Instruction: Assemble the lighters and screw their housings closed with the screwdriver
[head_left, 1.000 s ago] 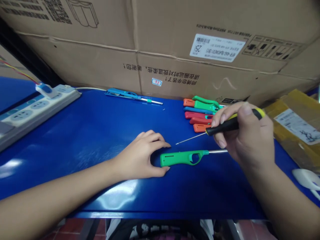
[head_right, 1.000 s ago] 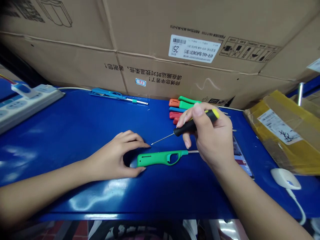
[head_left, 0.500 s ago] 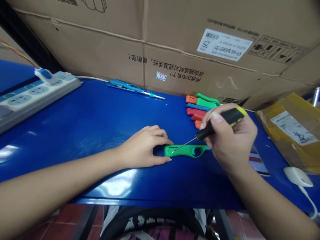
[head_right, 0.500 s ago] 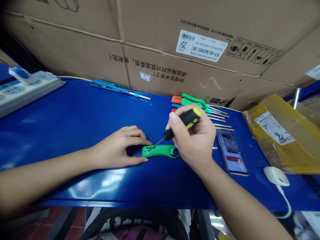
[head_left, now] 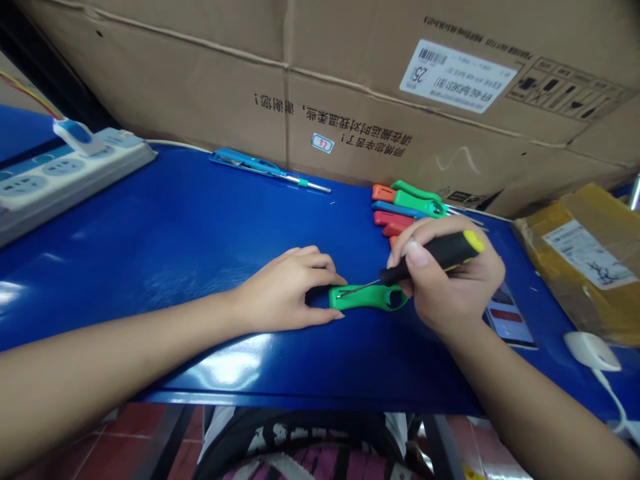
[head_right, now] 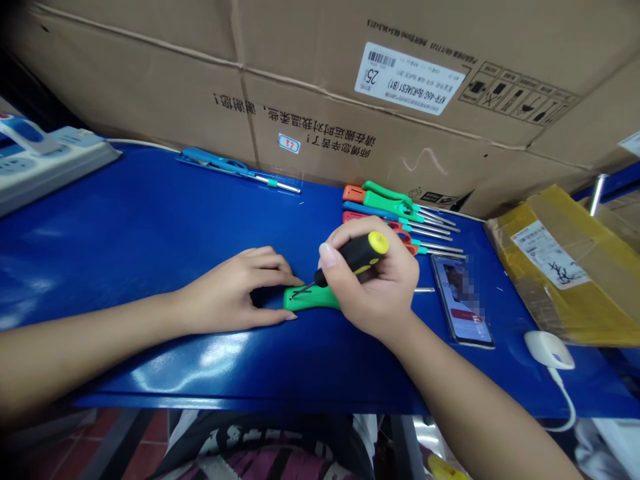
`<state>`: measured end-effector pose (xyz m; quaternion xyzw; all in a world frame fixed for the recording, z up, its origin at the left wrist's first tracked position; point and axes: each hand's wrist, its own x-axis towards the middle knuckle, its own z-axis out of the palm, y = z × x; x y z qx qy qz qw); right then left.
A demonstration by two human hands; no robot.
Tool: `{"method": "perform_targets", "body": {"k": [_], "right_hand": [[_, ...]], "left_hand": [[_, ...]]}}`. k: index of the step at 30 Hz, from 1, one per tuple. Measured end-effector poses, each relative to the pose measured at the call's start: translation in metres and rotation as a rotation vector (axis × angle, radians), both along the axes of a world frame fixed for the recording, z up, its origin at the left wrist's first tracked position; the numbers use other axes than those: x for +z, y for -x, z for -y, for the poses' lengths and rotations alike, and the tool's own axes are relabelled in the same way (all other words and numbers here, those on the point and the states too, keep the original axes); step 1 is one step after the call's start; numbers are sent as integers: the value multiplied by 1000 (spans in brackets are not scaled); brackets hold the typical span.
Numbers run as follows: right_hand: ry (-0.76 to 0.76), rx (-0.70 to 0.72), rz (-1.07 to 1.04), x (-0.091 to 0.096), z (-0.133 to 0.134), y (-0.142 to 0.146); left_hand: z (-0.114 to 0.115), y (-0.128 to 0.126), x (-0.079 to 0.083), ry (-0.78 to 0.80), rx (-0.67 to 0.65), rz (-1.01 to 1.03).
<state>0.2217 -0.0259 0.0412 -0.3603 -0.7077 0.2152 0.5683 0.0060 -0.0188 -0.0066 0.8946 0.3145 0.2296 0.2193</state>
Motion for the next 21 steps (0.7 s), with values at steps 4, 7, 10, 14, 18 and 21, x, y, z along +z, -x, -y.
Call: {"method": "perform_targets", "body": {"k": [4,7,10,14,18,21], "right_hand": [[44,38,-52,-1,0,1],[46,40,-35,-1,0,1],[37,29,-15,-1,1,0],[44,53,-38,0,1,1],[-15,89,-12,-3,-2,0],[-115,131,12,-6,-5,-1]], "left_hand": [[0,0,1,5,0,-7],[0,-1,1,8,-1,-11],[0,0,1,12,-5,-13],[1,0,0,22,-5,-18],[1,0,1,28,-6,-21],[0,-1,1,30,-10,-24]]}}
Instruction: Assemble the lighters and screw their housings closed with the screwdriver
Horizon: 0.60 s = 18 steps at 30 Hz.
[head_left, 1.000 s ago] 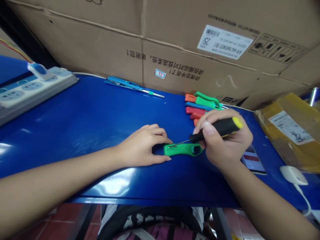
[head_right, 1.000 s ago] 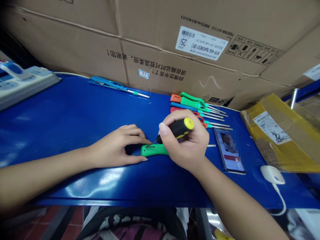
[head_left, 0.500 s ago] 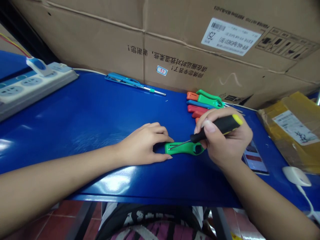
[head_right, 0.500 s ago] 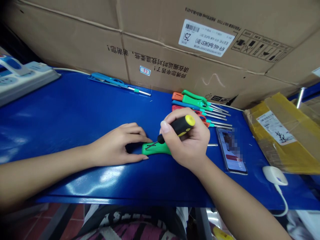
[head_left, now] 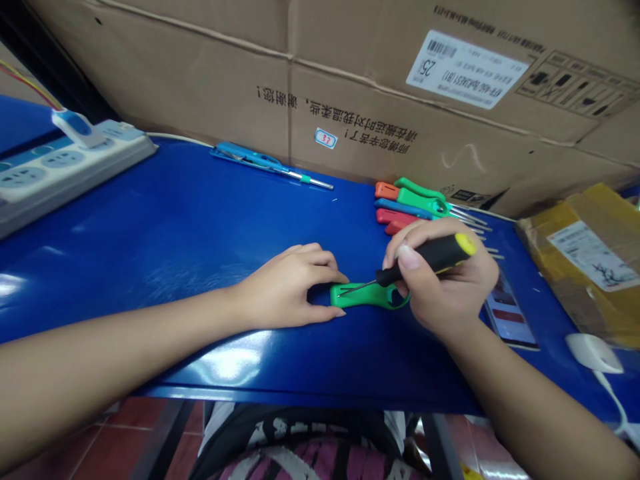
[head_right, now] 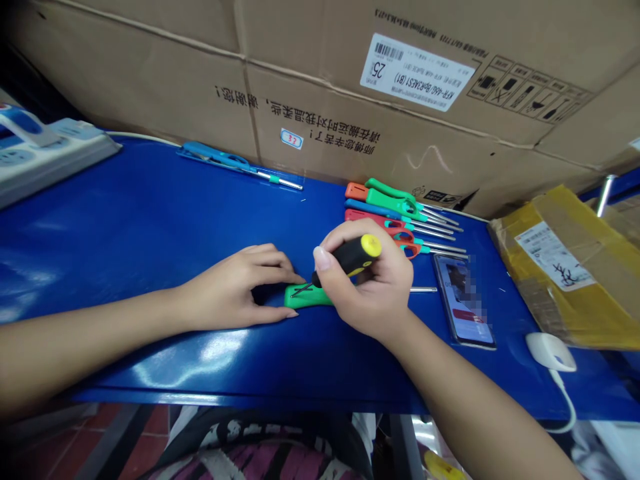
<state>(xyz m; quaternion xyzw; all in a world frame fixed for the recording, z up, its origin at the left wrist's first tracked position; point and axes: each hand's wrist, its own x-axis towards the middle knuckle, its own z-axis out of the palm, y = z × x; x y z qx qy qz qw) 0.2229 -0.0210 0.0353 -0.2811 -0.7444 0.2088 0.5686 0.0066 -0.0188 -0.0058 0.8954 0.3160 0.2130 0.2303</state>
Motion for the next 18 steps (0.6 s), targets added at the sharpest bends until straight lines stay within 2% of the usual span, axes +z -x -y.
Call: {"method": "perform_targets", "body": {"k": [6,11,16,18], "right_hand": [[-29,-22,60,2,1,6],[-136,-49,100,2,-4,3],[-41,129,285,11,-3,-11],[-33,149,341,15,-3,-13]], "left_hand": [[1,0,-2,-9,3,-11],[1,0,-2,-20,8,-10],[1,0,-1,-10,9,-11],[1,-1,-1,-9,11,-8]]}}
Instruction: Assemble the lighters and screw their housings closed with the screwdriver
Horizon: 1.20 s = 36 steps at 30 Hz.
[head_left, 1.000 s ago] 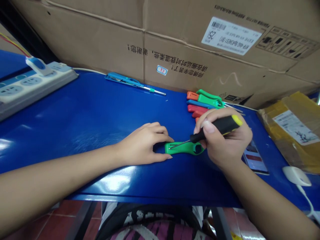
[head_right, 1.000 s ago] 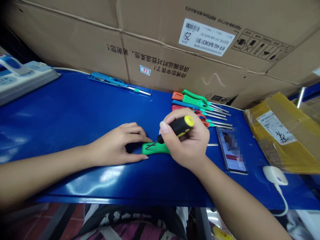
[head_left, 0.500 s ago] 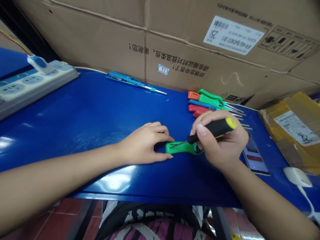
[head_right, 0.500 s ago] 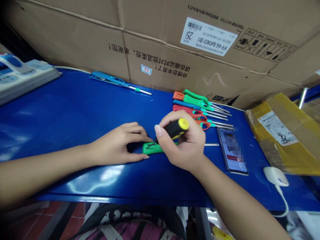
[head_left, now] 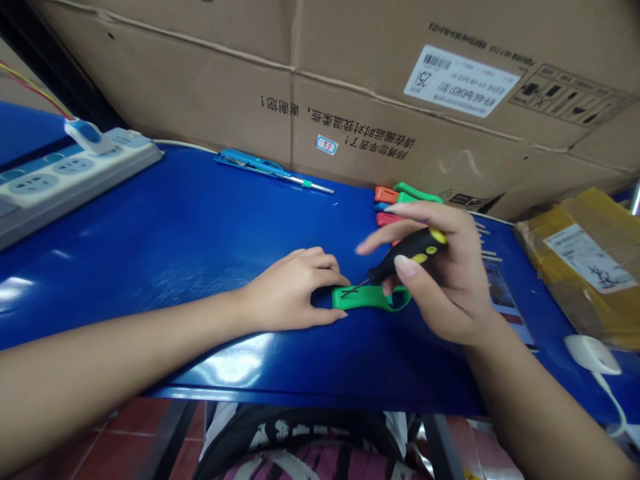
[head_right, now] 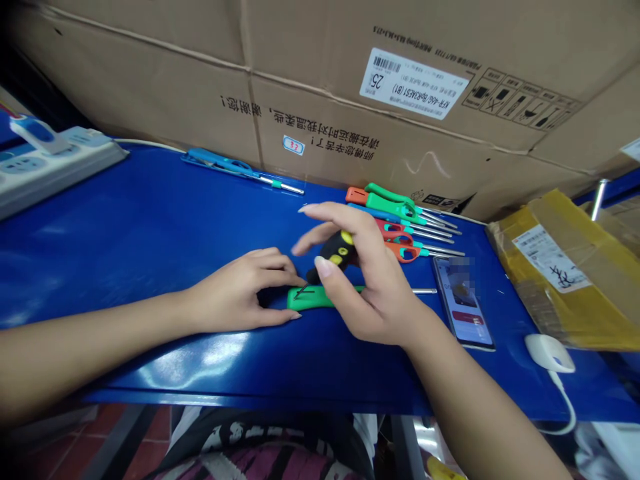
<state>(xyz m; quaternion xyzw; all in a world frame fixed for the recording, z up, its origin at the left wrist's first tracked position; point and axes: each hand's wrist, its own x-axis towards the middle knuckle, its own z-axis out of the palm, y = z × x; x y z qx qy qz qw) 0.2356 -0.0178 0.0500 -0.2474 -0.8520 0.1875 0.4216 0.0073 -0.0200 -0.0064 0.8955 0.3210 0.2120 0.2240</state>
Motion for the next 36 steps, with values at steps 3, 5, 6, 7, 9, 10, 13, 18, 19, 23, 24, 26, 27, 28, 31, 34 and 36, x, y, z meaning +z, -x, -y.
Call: {"method": "perform_targets", "body": {"k": [3,5,6,7,9,10,13,18,19,23,24,26,27,28,31,34,36], "right_hand": [[-199,-145,23,2,-3,2],[-341,-303,34,1,-6,3],[-376,-363,46,0,-7,2],[-380,-387,59,-2,-9,1],[-299,-322,59,-3,-10,-1],[-232,-251,52,-4,-10,-3],[-105,-52,6,-3,-9,-4],[-455,-171,-14,0,-4,1],[-486,-196,-7,0,-3,2],[-362,-69,-47,-2,-1,3],[-306,-36,-61,-2,-1,3],[-241,-17,-78,-1,-1,4],[-242,-22,-80,0,-1,5],[-271,-33,-77,1,-2,5],[-401,-109,-31,7,-2,5],[-310,-84,68,15,1,3],[-167,-7,156,22,3,2]], "left_hand": [[0,-1,0,-2,3,5],[1,-1,1,4,6,6],[2,-1,1,9,7,5],[2,-1,2,13,8,3],[3,0,3,16,6,-1],[3,0,3,15,5,-1],[2,0,3,9,5,-2],[2,0,2,7,3,1],[3,0,2,8,4,4],[3,0,2,4,10,-3],[3,0,3,3,10,-8],[2,-1,3,2,10,-11],[2,-1,3,4,8,-9],[2,-1,3,5,5,-6],[2,-1,4,12,-1,7],[2,-2,4,3,2,12],[2,-2,4,-1,3,10]]}}
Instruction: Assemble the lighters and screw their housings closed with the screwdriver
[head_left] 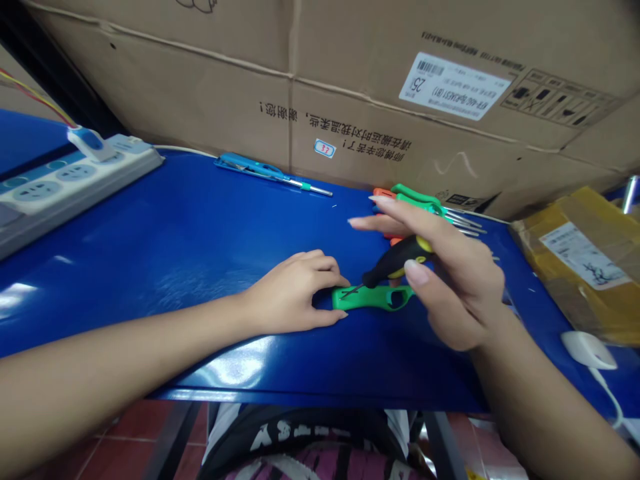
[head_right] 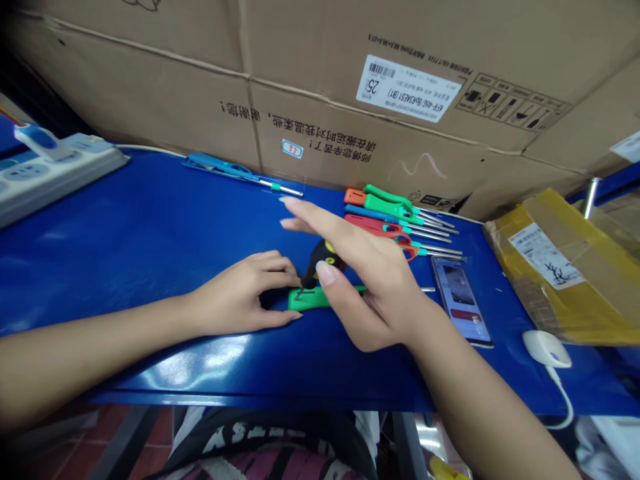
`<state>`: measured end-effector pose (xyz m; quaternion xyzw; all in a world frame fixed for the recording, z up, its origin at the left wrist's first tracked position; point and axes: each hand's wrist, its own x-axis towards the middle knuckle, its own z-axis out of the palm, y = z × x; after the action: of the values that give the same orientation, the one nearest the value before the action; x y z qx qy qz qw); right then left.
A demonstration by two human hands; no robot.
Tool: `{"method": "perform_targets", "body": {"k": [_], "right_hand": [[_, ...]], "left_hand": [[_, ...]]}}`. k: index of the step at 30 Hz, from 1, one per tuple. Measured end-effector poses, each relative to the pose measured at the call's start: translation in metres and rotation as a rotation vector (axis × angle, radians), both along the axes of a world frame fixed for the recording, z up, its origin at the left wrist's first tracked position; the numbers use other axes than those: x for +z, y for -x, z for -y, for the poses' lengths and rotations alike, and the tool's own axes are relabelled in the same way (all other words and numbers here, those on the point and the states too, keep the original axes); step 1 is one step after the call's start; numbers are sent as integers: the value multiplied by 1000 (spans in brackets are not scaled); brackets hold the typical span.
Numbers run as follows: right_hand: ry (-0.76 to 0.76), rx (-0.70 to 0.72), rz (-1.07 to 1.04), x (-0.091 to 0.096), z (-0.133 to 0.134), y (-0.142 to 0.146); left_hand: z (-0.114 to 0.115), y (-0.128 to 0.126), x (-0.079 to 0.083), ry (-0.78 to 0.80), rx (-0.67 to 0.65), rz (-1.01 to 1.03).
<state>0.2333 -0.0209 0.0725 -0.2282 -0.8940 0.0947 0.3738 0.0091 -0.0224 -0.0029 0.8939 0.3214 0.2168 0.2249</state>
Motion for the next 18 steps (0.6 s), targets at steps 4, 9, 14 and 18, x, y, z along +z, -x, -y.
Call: {"method": "perform_targets", "body": {"k": [4,9,14,18], "right_hand": [[-88,-5,66,7,0,2],[-371,-17,11,-2,0,2],[-105,-35,-84,-4,7,1],[-283,-109,-50,-4,3,0]], "left_hand": [[0,0,-2,1,-1,10],[0,2,-4,-2,-6,10],[0,0,-3,-3,2,21],[-1,-1,-4,13,0,31]]}}
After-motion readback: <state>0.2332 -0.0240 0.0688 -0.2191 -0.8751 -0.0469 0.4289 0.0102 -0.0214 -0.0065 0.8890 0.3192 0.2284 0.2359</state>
